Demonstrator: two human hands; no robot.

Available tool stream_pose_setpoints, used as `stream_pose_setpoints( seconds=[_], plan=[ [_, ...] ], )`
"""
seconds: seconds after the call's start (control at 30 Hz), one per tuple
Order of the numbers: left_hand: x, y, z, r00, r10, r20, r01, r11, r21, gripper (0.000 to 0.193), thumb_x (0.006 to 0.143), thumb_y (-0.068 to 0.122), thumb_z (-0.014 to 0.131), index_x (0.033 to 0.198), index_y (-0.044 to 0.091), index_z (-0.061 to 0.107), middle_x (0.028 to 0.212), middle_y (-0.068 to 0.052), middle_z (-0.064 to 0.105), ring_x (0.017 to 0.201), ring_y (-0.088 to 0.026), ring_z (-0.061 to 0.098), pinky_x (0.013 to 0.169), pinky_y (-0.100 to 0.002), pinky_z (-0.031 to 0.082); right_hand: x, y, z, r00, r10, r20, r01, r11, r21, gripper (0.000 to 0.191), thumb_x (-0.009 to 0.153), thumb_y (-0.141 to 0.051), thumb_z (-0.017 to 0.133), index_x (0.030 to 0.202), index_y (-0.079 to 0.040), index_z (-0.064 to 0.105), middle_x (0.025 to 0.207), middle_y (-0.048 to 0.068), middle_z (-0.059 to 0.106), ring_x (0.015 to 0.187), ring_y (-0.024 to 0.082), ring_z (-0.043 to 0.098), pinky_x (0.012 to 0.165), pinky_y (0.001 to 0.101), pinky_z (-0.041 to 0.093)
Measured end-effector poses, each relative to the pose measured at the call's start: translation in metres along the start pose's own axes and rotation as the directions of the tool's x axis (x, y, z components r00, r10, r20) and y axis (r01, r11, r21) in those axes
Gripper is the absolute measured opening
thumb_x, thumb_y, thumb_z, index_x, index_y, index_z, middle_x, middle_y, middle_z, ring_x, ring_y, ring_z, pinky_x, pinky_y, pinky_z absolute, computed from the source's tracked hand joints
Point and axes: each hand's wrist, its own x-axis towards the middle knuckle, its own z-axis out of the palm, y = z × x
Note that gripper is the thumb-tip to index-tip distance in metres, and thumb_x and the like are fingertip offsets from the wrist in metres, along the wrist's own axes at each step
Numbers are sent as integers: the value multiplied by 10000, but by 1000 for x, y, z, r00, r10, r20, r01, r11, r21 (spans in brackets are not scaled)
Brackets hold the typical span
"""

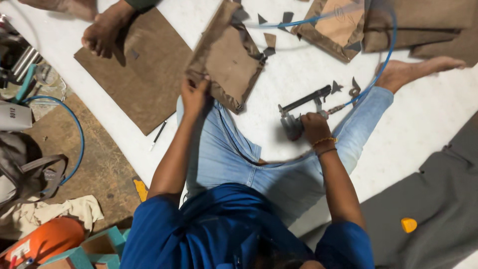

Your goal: The person sits on the floor and stretches a brown fabric cover over a padded wooden board, stapling the fabric to the board's edge with a pneumatic nail gun. They work around the panel, set the covered board aside, and handle another board and fabric pieces.

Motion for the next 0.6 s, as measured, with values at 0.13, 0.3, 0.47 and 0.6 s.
stream_pose_setpoints(
  seconds=[0.13, 0.3, 0.47, 0.6],
  plan=[
    [-5, 26, -18, 994, -110, -2, 105, 952, -289, 431, 910, 94, 743, 1282, -27, 562, 1111, -142, 692, 895, -225, 702, 680, -359, 579, -10, -23, 9, 964, 240, -113, -184, 911, 369, 214, 857, -166, 724, 990, -42, 613, 949, 164, 647, 911, 333, 629, 797, 444, 532],
    [-22, 47, -31, 943, -299, 146, 331, 876, -350, 418, 960, 141, 630, 1312, -71, 550, 1099, -201, 724, 846, -297, 770, 574, -424, 666, -15, -91, 2, 805, 410, 429, -227, -456, 860, 354, 985, -168, 564, 1326, -101, 491, 1140, 70, 683, 999, 191, 709, 792, 345, 610],
    [-59, 19, -10, 821, -456, 342, 551, 790, -268, 422, 995, 172, 623, 1343, -56, 553, 1054, -195, 722, 773, -276, 736, 585, -391, 626, -19, -116, -2, 984, 108, 140, -15, -738, 674, 363, 1047, -55, 574, 1397, -45, 479, 1166, 139, 680, 1042, 223, 698, 852, 356, 589],
    [-70, -16, 1, 778, -502, 379, 568, 819, -81, 393, 1025, 210, 587, 1357, 9, 529, 1172, -84, 708, 960, -178, 748, 744, -343, 647, -41, -126, 18, 711, 439, 549, -53, -746, 664, 501, 882, -20, 614, 1361, -115, 502, 1274, 20, 644, 1195, 168, 630, 1016, 356, 545]
  ],
)
